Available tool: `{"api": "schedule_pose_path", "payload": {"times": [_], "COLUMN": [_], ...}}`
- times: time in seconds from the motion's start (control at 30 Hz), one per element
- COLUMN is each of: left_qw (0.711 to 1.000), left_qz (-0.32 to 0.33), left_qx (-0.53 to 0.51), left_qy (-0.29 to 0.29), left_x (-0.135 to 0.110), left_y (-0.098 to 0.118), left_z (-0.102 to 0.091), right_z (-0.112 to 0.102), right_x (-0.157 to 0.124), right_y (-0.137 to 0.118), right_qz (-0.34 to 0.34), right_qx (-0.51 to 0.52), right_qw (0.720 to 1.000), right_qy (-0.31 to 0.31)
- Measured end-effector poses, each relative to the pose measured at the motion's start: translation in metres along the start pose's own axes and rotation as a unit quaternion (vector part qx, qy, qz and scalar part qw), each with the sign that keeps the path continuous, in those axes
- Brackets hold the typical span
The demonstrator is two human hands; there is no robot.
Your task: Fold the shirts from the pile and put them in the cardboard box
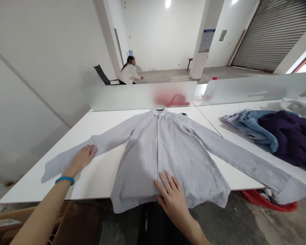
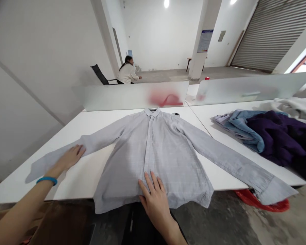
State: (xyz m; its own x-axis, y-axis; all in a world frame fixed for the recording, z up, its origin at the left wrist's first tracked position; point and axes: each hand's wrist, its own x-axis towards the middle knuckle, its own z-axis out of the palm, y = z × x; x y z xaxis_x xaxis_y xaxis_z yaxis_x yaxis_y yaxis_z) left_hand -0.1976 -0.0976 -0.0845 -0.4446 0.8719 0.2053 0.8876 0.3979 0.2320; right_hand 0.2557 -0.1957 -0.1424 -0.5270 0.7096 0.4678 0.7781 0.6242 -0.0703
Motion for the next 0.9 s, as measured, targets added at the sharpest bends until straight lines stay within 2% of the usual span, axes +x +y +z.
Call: {"api": "schedule_pose_path", "payload": {"times": [0.07, 0.13, 0.2, 0.27, 0.37, 0.47, 0.53, 0.63, 0.73, 0.8, 0.83, 0.9], "left_qw": [1.000, 0.999, 0.998, 0.996, 0.986, 0.958, 0.938, 0.933, 0.938, 0.941, 0.943, 0.944], "left_qz": [0.010, 0.011, 0.021, 0.062, 0.162, 0.285, 0.344, 0.353, 0.339, 0.330, 0.325, 0.321], "left_qx": [0.015, 0.038, 0.055, 0.059, 0.042, 0.016, 0.019, 0.041, 0.048, 0.048, 0.048, 0.048], "left_qy": [-0.006, -0.002, 0.015, 0.023, 0.003, -0.021, -0.038, -0.058, -0.063, -0.061, -0.060, -0.061], "left_x": [-0.008, -0.010, -0.010, -0.013, -0.027, -0.052, -0.066, -0.075, -0.072, -0.069, -0.069, -0.068], "left_y": [0.005, 0.011, 0.026, 0.054, 0.115, 0.171, 0.193, 0.201, 0.193, 0.188, 0.187, 0.186], "left_z": [0.012, 0.014, 0.014, 0.018, 0.035, 0.057, 0.067, 0.076, 0.079, 0.078, 0.078, 0.077], "right_z": [0.000, -0.001, -0.001, -0.001, -0.002, -0.002, -0.002, -0.008, -0.022, -0.034, -0.040, -0.048], "right_x": [0.000, 0.000, 0.000, 0.000, 0.000, -0.001, 0.000, 0.002, 0.001, -0.008, -0.017, -0.044], "right_y": [-0.001, -0.001, -0.002, -0.002, -0.001, -0.001, -0.002, -0.004, 0.005, 0.026, 0.042, 0.085], "right_qz": [0.002, 0.006, 0.011, 0.015, 0.017, 0.017, 0.019, 0.025, 0.038, 0.096, 0.147, 0.277], "right_qx": [0.001, 0.008, 0.020, 0.033, 0.045, 0.051, 0.058, 0.091, 0.201, 0.289, 0.312, 0.287], "right_qw": [1.000, 1.000, 1.000, 0.999, 0.999, 0.998, 0.997, 0.994, 0.979, 0.952, 0.934, 0.893], "right_qy": [-0.003, -0.003, -0.001, -0.003, -0.012, -0.027, -0.039, -0.046, -0.025, 0.040, 0.091, 0.210]}}
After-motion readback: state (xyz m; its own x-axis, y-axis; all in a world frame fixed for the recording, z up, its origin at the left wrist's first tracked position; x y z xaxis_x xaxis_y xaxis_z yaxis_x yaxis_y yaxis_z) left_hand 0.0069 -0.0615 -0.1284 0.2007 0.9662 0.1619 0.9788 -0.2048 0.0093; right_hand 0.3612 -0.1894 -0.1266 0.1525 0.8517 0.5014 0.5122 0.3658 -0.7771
